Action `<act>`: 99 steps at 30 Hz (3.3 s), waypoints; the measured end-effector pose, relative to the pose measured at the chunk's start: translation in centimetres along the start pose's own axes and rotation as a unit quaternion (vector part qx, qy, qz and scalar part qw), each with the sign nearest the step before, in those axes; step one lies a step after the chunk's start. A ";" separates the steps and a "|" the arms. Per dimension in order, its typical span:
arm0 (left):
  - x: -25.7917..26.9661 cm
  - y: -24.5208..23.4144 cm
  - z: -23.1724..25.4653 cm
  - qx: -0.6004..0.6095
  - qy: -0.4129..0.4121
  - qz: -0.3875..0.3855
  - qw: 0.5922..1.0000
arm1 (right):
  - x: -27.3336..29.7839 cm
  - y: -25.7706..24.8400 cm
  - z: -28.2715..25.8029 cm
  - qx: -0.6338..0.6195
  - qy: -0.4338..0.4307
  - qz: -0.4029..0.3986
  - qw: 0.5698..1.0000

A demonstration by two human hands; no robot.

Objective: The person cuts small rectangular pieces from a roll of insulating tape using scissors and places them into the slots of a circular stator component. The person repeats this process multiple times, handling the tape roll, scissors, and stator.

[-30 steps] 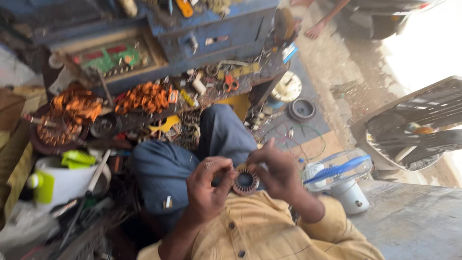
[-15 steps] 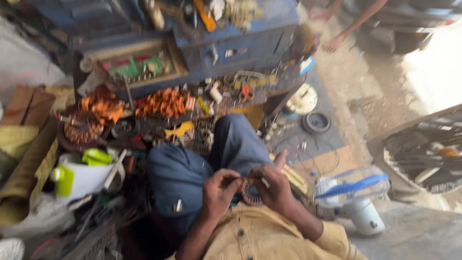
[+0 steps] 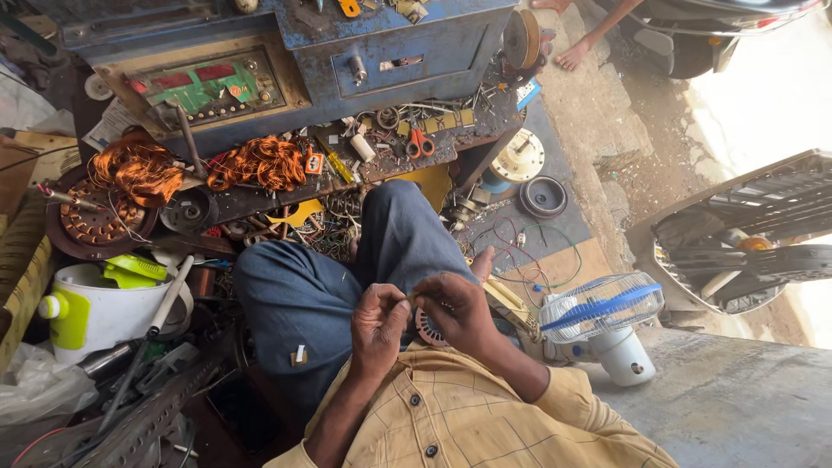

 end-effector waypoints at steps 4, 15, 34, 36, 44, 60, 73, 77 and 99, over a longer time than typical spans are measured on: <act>0.1 -0.7 -1.6 0.069 -0.019 0.021 0.997 | 0.5 1.0 2.9 -0.085 0.076 -0.035 0.993; 0.0 2.3 8.6 -0.419 0.311 -0.115 0.845 | 0.6 0.7 7.6 -0.301 0.239 -0.091 0.919; -1.5 1.9 7.5 -0.366 0.220 -0.155 0.891 | 0.4 -0.7 1.9 0.103 -0.133 -0.082 0.982; -1.5 1.9 7.3 -0.372 0.211 -0.161 0.889 | 0.4 -1.0 1.9 0.122 -0.129 -0.107 0.978; -1.4 2.2 7.5 -0.363 0.221 -0.162 0.891 | 0.4 -1.4 1.2 0.108 -0.118 -0.126 0.979; -0.8 -1.6 2.4 -0.374 0.190 -0.036 0.907 | 2.2 0.7 1.3 0.408 0.027 -0.092 0.908; 0.1 -2.2 4.7 -0.322 0.173 -0.024 0.930 | 1.6 -2.6 8.3 -0.280 0.254 -0.054 0.924; -0.1 -1.5 4.8 -0.331 0.169 -0.006 0.928 | 0.9 0.2 11.4 -0.513 0.238 -0.084 0.820; -1.1 -0.5 5.6 -0.400 0.164 -0.033 0.901 | 0.8 0.3 12.7 -0.550 0.201 -0.078 0.807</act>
Point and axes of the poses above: each hand's wrist, its own x-axis away from the middle knuckle, its own y-axis out of the palm, z = x × y, the point moved 5 cm from there along -x, towards the middle knuckle, and after that the axes turned 4 degrees about y, right-handed, at the moved point
